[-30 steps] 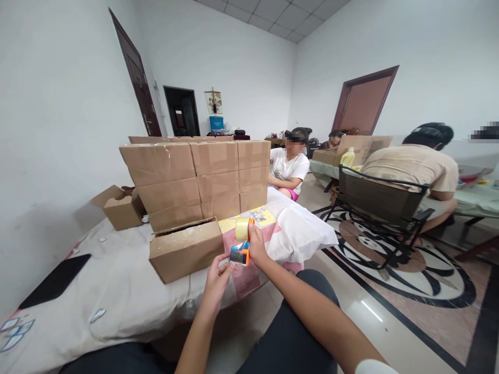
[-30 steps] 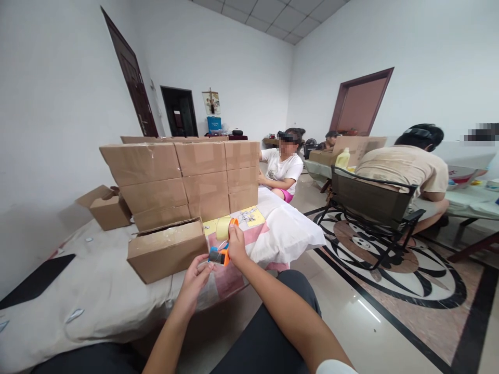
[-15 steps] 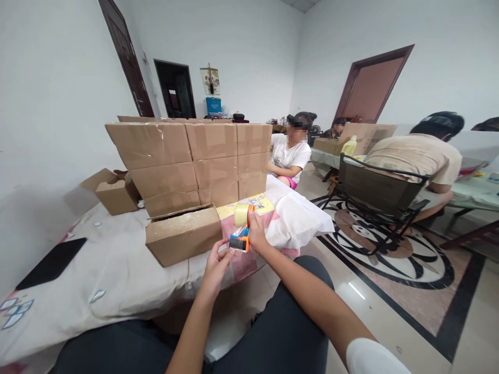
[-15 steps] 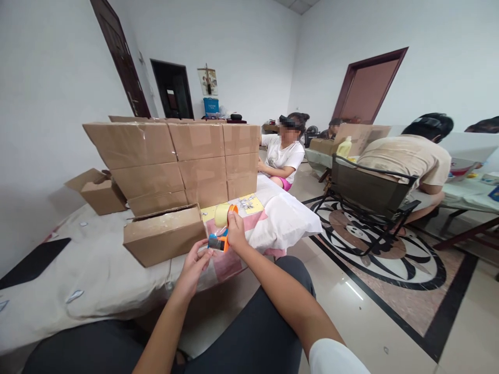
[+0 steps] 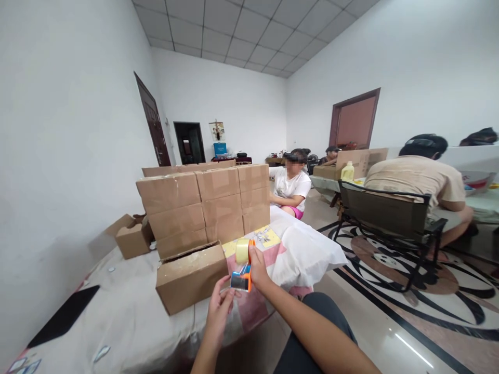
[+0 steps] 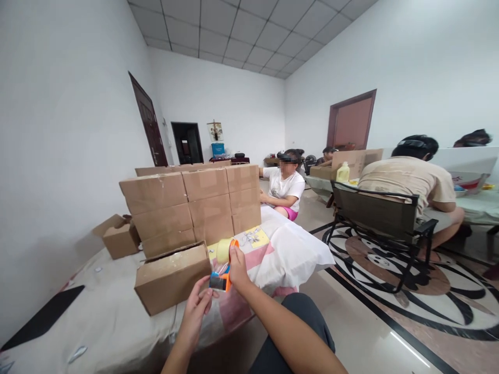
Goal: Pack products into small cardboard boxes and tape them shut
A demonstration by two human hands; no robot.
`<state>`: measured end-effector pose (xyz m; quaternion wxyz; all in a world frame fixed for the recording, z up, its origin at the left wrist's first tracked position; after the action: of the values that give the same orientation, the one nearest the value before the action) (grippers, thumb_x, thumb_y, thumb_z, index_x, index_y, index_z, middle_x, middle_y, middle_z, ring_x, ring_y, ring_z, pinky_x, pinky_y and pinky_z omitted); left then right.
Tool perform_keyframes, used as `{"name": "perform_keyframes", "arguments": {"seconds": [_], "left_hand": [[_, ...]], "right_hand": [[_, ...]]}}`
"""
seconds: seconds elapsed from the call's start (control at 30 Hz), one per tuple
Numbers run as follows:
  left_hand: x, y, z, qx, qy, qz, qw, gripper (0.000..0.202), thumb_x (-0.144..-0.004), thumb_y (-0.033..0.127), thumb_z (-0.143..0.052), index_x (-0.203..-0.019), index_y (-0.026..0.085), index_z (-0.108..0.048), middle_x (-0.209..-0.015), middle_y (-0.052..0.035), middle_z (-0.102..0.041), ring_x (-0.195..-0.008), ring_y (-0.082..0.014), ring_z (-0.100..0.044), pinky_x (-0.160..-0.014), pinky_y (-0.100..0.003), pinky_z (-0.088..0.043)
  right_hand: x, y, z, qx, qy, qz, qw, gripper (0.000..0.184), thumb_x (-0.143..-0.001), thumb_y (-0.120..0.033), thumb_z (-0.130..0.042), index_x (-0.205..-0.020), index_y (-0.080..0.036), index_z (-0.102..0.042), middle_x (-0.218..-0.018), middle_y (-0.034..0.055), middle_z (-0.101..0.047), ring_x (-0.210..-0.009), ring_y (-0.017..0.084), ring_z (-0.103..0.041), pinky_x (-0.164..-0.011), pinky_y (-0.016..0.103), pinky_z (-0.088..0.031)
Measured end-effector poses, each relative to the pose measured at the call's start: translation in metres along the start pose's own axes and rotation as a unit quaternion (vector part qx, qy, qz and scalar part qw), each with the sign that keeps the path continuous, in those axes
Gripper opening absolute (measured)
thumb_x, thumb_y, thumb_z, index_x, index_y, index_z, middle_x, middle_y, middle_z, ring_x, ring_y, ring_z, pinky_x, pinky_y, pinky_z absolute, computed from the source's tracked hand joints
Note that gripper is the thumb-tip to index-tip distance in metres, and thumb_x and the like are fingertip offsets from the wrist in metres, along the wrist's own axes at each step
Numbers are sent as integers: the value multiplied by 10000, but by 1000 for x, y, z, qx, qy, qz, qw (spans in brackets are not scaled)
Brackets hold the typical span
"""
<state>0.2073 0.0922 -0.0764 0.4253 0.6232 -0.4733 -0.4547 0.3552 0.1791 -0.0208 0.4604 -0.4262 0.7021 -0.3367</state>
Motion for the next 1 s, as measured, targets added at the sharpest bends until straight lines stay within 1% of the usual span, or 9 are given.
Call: {"name": "perform_keyframes", "arguments": {"seconds": [0.17, 0.3, 0.37, 0.43, 0.53, 0.63, 0.73, 0.87, 1.0], "left_hand": [[3, 6, -3, 2, 11, -21, 1000, 691, -680, 623, -774, -1201, 224, -558, -655, 8, -637, -455, -90, -392, -463, -210, -275], [4, 2, -4, 11, 24, -16, 1000, 733, -654, 626, -792, -1195, 191, -559, -654, -2, -651, -436, -71, -366, -451, -196, -255], [5, -1, -4, 22, 27, -15, 999, 738, -646, 618, -799, -1198, 184, -572, -653, -6, -661, -439, -73, -399, -452, -192, -276], [6, -2, -6, 31, 30, -18, 999, 732, -632, 603, -812, -1192, 187, -589, -651, -7, -669, -490, -103, -497, -476, -193, -333], [8, -3, -8, 24, 42, -24, 999, 721, -600, 551, -851, -1165, 181, -598, -655, -10, -680, -624, -162, -615, -579, -222, -444], [11, -3, -11, 20, 56, -22, 998, 693, -607, 503, -861, -1145, 164, -588, -651, 1, -671, -648, -166, -627, -655, -261, -490], [13, -4, -12, 19, 57, -24, 998, 662, -637, 498, -844, -1141, 162, -578, -658, 8, -668, -659, -160, -632, -678, -266, -491], [14, -7, -11, 9, 43, -30, 999, 622, -668, 493, -827, -1134, 171, -569, -679, 6, -681, -665, -151, -633, -683, -255, -475], [13, -8, -13, 14, 38, -32, 999, 555, -690, 482, -813, -1088, 177, -577, -693, 0, -687, -675, -144, -625, -684, -250, -472]], "right_hand": [[4, 1, 4, -47, 14, -30, 998, 493, -768, -688, -598, -765, -195, -622, -760, 36, -622, -728, 201, -551, -685, 331, -480], [8, 3, 11, -47, 42, -61, 996, 528, -728, -702, -625, -814, -182, -646, -823, 45, -645, -801, 211, -572, -731, 325, -482], [10, 2, 12, -46, 43, -66, 996, 549, -718, -707, -633, -841, -173, -656, -851, 46, -651, -831, 213, -576, -753, 323, -481], [11, 0, 11, -48, 27, -60, 997, 547, -734, -707, -622, -853, -175, -658, -842, 37, -649, -818, 209, -574, -748, 322, -481], [12, -8, 9, -46, -1, -42, 998, 497, -779, -686, -595, -810, -193, -648, -807, 32, -647, -784, 208, -572, -738, 329, -485], [14, -13, 15, -36, 25, -37, 998, 469, -765, -667, -619, -803, -201, -655, -866, 51, -676, -862, 229, -596, -800, 343, -492], [15, -13, 17, -19, 37, -47, 998, 485, -747, -669, -626, -824, -191, -665, -905, 57, -681, -914, 235, -598, -835, 346, -487], [16, -13, 15, -3, 22, -38, 999, 464, -778, -654, -601, -782, -193, -648, -830, 37, -661, -852, 211, -584, -800, 324, -485], [15, -12, 16, 5, 25, -27, 999, 460, -799, -650, -579, -775, -195, -639, -782, 28, -648, -788, 202, -573, -748, 318, -480]]}}
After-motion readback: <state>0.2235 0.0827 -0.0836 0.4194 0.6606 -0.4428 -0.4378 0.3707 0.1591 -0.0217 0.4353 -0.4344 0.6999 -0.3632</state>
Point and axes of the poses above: each hand's wrist, its own x-axis away from the middle knuckle, its own z-axis out of the back of the hand, y = z × x, the point moved 8 cm from there along -x, towards the middle knuckle
